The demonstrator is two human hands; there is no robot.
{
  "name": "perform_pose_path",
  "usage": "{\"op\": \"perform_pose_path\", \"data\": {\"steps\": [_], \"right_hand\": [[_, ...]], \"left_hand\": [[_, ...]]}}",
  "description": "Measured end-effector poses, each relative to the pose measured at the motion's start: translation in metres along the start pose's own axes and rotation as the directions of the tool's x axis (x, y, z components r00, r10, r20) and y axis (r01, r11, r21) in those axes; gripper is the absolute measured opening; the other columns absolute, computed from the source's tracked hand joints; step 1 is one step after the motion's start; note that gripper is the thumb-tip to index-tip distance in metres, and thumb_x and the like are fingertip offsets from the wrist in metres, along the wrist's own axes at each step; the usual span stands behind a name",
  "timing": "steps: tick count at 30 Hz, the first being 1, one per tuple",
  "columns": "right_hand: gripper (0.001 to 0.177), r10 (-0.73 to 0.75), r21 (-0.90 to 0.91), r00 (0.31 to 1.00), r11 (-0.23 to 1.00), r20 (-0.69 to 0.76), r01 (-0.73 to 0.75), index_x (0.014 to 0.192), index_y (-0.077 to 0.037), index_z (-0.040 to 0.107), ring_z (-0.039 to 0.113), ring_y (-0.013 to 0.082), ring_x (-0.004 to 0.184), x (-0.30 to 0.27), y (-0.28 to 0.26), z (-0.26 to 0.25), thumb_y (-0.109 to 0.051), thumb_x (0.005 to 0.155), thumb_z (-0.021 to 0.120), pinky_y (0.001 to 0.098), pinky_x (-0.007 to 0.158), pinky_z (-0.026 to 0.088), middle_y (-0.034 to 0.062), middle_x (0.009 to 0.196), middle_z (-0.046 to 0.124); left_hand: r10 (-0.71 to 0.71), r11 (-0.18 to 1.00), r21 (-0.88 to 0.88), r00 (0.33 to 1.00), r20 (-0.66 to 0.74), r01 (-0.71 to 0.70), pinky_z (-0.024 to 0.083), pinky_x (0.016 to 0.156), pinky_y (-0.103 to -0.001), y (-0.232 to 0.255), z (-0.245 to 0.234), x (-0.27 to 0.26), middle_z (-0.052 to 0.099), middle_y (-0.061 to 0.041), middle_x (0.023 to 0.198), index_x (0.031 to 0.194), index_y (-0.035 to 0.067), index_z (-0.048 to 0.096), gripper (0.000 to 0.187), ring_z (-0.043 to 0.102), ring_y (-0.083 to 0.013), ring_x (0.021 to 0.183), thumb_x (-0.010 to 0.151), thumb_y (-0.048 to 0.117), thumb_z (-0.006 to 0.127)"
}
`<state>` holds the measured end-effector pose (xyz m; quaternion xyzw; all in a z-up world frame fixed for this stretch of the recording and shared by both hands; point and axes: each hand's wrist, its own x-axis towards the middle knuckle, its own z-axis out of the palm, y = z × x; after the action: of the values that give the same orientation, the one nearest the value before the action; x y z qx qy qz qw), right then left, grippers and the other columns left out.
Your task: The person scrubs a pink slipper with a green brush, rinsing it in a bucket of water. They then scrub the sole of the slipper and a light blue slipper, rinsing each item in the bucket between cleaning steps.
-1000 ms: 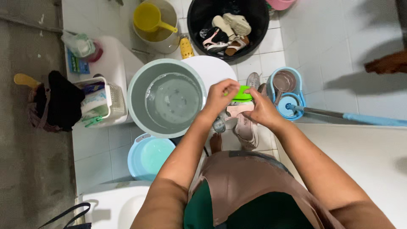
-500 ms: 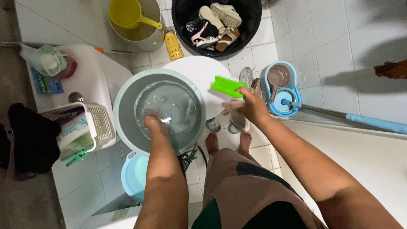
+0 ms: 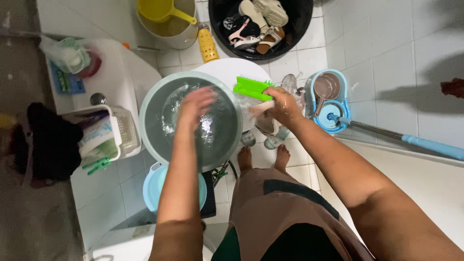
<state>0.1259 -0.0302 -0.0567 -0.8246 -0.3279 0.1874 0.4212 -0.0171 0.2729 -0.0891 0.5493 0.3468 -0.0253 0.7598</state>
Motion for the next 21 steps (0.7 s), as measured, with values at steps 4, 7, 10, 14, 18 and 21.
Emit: {"op": "perform_pose_path", "data": {"steps": [4,7,10,14,18,21], "right_hand": [[0.06,-0.031,-0.039,0.995,0.999,-0.094,0.028,0.112,-0.009,0.062,0.066,0.0342,0.097,-0.007,-0.003,-0.005,0.004,0.059,0.088,0.0406,0.078,0.056,0.0154,0.107,0.064],[0.058,-0.02,-0.17,0.992,0.985,-0.127,-0.002,0.111,-0.012,0.063,0.065,0.0374,0.093,-0.015,0.003,-0.009,0.001,0.062,0.092,0.042,0.077,0.054,0.0159,0.102,0.063],[0.056,-0.004,-0.171,0.992,0.985,-0.126,-0.017,0.112,-0.014,0.064,0.066,0.0355,0.09,-0.02,0.015,-0.009,0.001,0.065,0.09,0.0413,0.075,0.054,0.0141,0.1,0.063],[0.06,0.03,-0.154,0.997,0.987,-0.073,-0.041,0.113,-0.012,0.065,0.063,0.0346,0.085,-0.023,0.017,-0.011,0.006,0.061,0.086,0.0421,0.07,0.053,0.015,0.097,0.061],[0.02,0.255,0.1,0.962,0.959,0.093,-0.264,0.106,-0.013,0.068,0.066,0.031,0.091,-0.016,-0.007,-0.021,0.0,0.091,0.072,0.037,0.065,0.06,0.0127,0.107,0.059],[0.046,0.063,0.163,0.998,0.985,0.001,-0.062,0.111,-0.012,0.067,0.063,0.0321,0.104,-0.019,-0.027,-0.036,0.003,0.069,0.076,0.035,0.079,0.062,0.0143,0.115,0.058]], "left_hand": [[0.377,0.844,0.046,0.53,-0.76,-0.535,0.053,0.076,-0.033,-0.131,-0.078,0.036,0.073,-0.007,0.097,0.113,0.0,0.074,0.027,0.065,-0.0164,0.085,0.095,0.009,0.056],[0.085,0.799,-0.47,0.845,-0.528,-0.374,0.055,0.08,-0.035,-0.171,-0.072,0.03,0.073,-0.008,0.101,0.116,0.0,0.072,0.028,0.067,-0.0184,0.088,0.097,0.012,0.056],[0.031,0.804,-0.592,0.991,0.127,0.05,0.057,0.085,-0.036,-0.118,-0.013,0.003,0.074,-0.01,0.104,0.12,0.0,0.071,0.03,0.07,-0.0204,0.092,0.099,0.016,0.056],[-0.05,0.959,-0.181,0.761,0.646,0.216,0.06,0.09,-0.039,-0.001,0.086,-0.034,0.075,-0.012,0.108,0.124,0.0,0.068,0.032,0.073,-0.023,0.097,0.102,0.02,0.056],[0.211,0.965,0.008,0.8,0.561,-0.261,0.058,0.095,-0.043,0.052,0.151,-0.055,0.075,-0.012,0.111,0.122,0.004,0.069,0.026,0.072,-0.0279,0.103,0.101,0.018,0.064],[0.595,0.52,0.505,0.716,0.364,-0.689,0.049,0.094,-0.047,0.066,0.165,-0.069,0.067,-0.014,0.114,0.116,0.009,0.071,0.037,0.062,-0.0338,0.11,0.079,0.008,0.074]]}}
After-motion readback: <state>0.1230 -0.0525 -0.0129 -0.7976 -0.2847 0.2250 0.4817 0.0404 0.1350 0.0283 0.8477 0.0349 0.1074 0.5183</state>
